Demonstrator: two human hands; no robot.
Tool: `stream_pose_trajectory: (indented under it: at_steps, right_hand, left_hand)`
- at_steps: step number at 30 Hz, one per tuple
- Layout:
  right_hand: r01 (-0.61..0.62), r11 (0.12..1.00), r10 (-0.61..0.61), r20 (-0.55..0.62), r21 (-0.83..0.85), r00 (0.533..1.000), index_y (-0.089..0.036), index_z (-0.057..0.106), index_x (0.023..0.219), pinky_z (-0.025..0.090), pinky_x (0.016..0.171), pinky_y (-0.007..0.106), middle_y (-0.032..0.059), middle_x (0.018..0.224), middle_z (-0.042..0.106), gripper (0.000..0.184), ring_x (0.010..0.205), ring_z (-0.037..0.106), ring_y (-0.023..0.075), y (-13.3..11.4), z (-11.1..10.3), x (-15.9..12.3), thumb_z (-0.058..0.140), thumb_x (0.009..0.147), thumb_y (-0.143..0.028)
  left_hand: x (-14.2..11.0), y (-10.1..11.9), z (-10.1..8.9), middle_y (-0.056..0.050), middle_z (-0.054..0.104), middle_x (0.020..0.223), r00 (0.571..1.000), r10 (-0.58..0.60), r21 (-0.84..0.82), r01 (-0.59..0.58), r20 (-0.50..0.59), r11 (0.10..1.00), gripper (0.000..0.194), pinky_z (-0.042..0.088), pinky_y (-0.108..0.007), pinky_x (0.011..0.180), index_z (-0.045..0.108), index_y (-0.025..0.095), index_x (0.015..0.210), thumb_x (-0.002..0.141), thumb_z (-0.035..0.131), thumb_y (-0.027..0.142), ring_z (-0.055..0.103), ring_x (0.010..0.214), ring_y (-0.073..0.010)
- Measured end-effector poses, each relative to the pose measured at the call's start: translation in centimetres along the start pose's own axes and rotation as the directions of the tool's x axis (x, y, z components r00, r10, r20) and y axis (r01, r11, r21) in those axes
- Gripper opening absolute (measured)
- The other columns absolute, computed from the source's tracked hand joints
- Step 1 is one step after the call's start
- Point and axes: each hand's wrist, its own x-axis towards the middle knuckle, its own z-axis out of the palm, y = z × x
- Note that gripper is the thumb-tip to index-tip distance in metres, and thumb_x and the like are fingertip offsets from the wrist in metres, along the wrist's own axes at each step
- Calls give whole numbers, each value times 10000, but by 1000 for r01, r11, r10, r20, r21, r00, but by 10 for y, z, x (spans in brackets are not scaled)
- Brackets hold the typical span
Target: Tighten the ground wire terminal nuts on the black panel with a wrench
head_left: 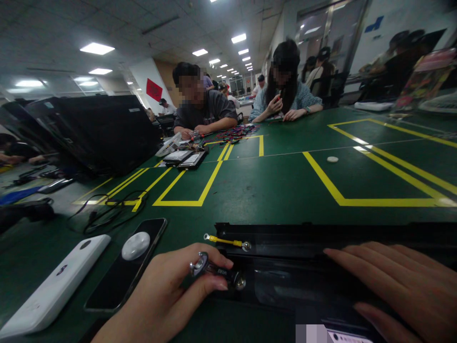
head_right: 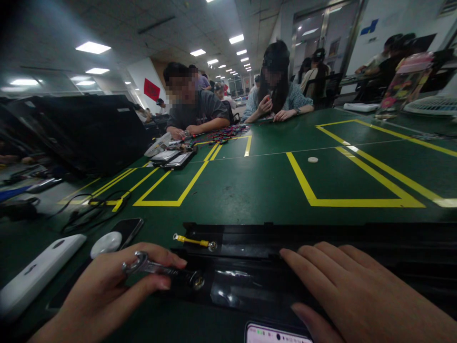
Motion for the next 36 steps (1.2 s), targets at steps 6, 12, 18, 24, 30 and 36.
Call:
stream_pose_trajectory:
  at_steps: [6, 12, 18, 24, 30, 36]
  right_hand:
    - [91, 987, -80, 88, -131, 993, -565, 674, 1820, 819, 833, 545, -10, 1364, 962, 778, 1101, 941, 417, 7, -6, -11, 755, 1046, -597]
    - [299, 897, -229, 236, -325, 944, -385, 485, 1976, 848, 803, 538, 62, 1416, 949, 850, 1079, 957, 380, 14, -13, -17, 564, 1144, -544]
    - [280, 907, -219, 216, -313, 951, -369, 388, 2015, 851, 812, 524, 58, 1409, 955, 900, 1078, 961, 378, 13, -12, -12, 559, 1147, -531]
    - [331, 880, -265, 228, -340, 937, -304, 461, 1986, 847, 795, 504, 85, 1371, 958, 878, 1040, 958, 374, 11, -14, -11, 560, 1139, -513]
    - [312, 892, -253, 212, -326, 944, -358, 419, 2006, 844, 804, 494, 61, 1393, 957, 886, 1062, 957, 371, 13, -12, -10, 560, 1145, -513]
    - [307, 896, -249, 210, -321, 945, -372, 376, 2022, 842, 793, 513, 50, 1398, 956, 913, 1059, 954, 370, 14, -14, -18, 553, 1139, -527]
  left_hand:
    - [-1, -1, 1, 17, 1030, 1084, 1000, 11, -11, -11, 5, 1000, 307, 765, -232, 850, 967, 357, 1209, 1095, 874, 88, 1000, 917, -216]
    - [0, -2, 1, 39, 1035, 1111, 999, 28, -16, -28, 20, 999, 355, 766, -221, 892, 955, 378, 1238, 1108, 847, 66, 1002, 942, -198]
    - [2, 1, 0, 32, 1033, 1114, 1000, -7, -43, 8, 30, 999, 341, 761, -226, 870, 974, 380, 1238, 1114, 865, 82, 999, 953, -204]
    - [9, 1, -8, 37, 1044, 1164, 990, -72, -223, 44, -122, 974, 333, 774, -219, 1004, 992, 366, 1164, 1069, 951, 50, 1009, 1086, -207]
    - [19, 5, -10, 9, 1032, 1020, 969, -233, -446, 172, -87, 879, 262, 809, -222, 797, 921, 296, 1132, 1104, 884, 38, 1017, 919, -214]
    - [12, 9, 0, 35, 1026, 988, 989, -85, -239, 53, -124, 970, 330, 795, -223, 856, 977, 330, 1029, 1015, 918, 6, 1009, 899, -204]
